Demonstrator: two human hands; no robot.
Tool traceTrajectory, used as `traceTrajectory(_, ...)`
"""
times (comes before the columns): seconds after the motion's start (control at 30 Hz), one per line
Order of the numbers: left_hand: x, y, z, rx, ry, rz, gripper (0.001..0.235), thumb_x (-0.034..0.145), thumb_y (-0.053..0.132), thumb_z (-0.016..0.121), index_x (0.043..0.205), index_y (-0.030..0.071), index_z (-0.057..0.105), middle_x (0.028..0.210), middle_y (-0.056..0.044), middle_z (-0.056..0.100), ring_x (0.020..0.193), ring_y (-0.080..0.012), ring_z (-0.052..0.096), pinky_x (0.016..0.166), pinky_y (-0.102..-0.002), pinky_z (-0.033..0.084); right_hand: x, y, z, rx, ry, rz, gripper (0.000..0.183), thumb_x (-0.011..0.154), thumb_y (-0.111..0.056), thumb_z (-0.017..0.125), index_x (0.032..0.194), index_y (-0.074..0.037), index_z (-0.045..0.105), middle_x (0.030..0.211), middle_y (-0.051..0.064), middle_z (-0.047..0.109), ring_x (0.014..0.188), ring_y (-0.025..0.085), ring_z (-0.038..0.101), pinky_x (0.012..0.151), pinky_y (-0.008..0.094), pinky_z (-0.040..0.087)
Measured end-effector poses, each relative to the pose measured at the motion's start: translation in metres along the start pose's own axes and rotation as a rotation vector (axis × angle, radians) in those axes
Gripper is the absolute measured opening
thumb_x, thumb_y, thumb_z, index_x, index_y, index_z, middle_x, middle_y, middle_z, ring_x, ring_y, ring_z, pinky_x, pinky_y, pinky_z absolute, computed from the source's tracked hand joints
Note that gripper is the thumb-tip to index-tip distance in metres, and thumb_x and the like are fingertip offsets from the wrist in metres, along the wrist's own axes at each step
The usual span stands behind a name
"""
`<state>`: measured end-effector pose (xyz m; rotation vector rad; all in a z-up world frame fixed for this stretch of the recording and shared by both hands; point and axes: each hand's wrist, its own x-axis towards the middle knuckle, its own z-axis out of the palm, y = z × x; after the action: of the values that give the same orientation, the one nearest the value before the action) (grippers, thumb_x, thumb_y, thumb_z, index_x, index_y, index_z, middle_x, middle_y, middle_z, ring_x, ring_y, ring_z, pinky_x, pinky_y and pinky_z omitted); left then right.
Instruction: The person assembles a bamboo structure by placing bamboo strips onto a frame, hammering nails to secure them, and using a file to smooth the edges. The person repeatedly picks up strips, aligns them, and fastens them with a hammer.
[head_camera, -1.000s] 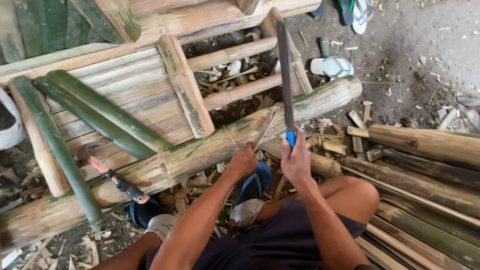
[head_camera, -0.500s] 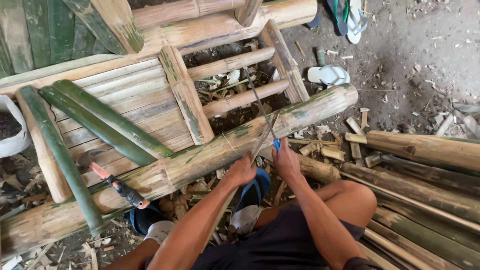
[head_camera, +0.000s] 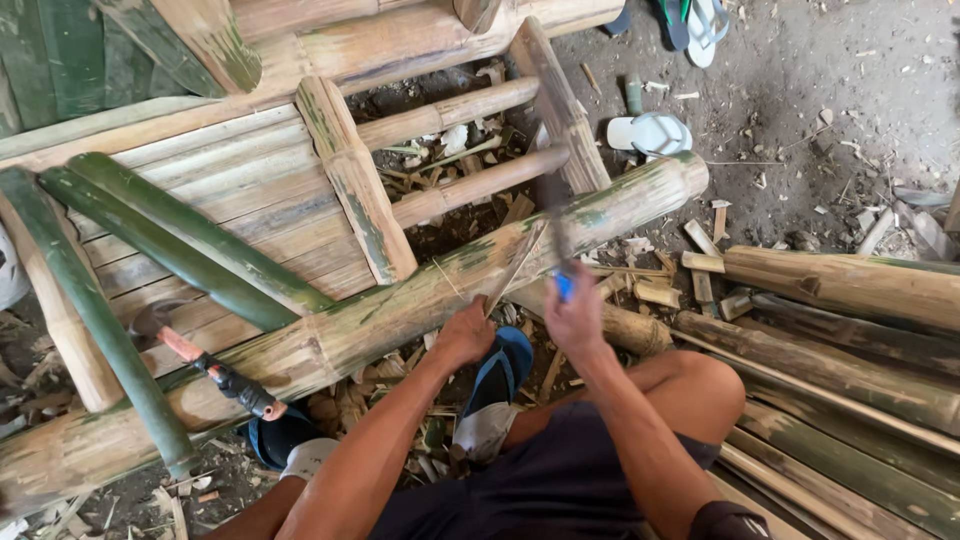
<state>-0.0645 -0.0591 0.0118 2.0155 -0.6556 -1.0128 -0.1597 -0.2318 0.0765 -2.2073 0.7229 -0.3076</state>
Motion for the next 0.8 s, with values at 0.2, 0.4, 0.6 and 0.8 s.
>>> traceTrajectory(0.2,-0.012,0.016,-0.003,0.075,0.015,-0.159,0.054,0.096,0.026,0.056,0.146,0.009,0.044,0.115,-0.035,0.066,0.108,-0.0549,0.063,0.099,-0.058,0.049,0.014,0.043,0.023,-0.513,-0.112,-0.095,0.042,0.105,-0.033,0.058,0.122,0.003,0.045,0.070,0.023,0.065,0.062,0.043,0.062,0.055,0.055,0.047)
traceTrajectory(0.4,-0.012,0.011,-0.001,0.117,-0.014,-0.158,0.054,0.094,0.027,0.057,0.144,0.009,0.045,0.115,-0.035,0.067,0.109,-0.0528,0.064,0.099,-0.058,0.049,-0.004,-0.026,-0.030,-0.241,-0.186,0.139,0.033,0.104,-0.027,0.050,0.124,-0.001,0.047,0.067,0.015,0.066,0.051,0.027,0.064,0.047,0.043,0.048)
traceTrajectory(0.6,-0.001,-0.003,-0.002,0.051,-0.040,-0.116,0.056,0.094,0.025,0.055,0.145,0.008,0.043,0.115,-0.033,0.067,0.107,-0.0501,0.065,0.097,-0.057,0.050,0.002,-0.015,-0.030,0.178,0.407,-0.652,0.025,0.110,-0.026,0.049,0.121,-0.005,0.041,0.070,0.011,0.065,0.051,0.020,0.063,0.046,0.031,0.051)
traceTrajectory(0.8,0.001,0.013,-0.004,0.131,-0.118,-0.228,0.057,0.096,0.023,0.050,0.150,0.010,0.038,0.110,-0.036,0.070,0.103,-0.0511,0.068,0.098,-0.057,0.051,0.011,0.046,0.021,-0.631,-0.136,0.014,0.038,0.100,-0.030,0.063,0.122,-0.004,0.047,0.069,0.023,0.067,0.062,0.040,0.065,0.056,0.052,0.049)
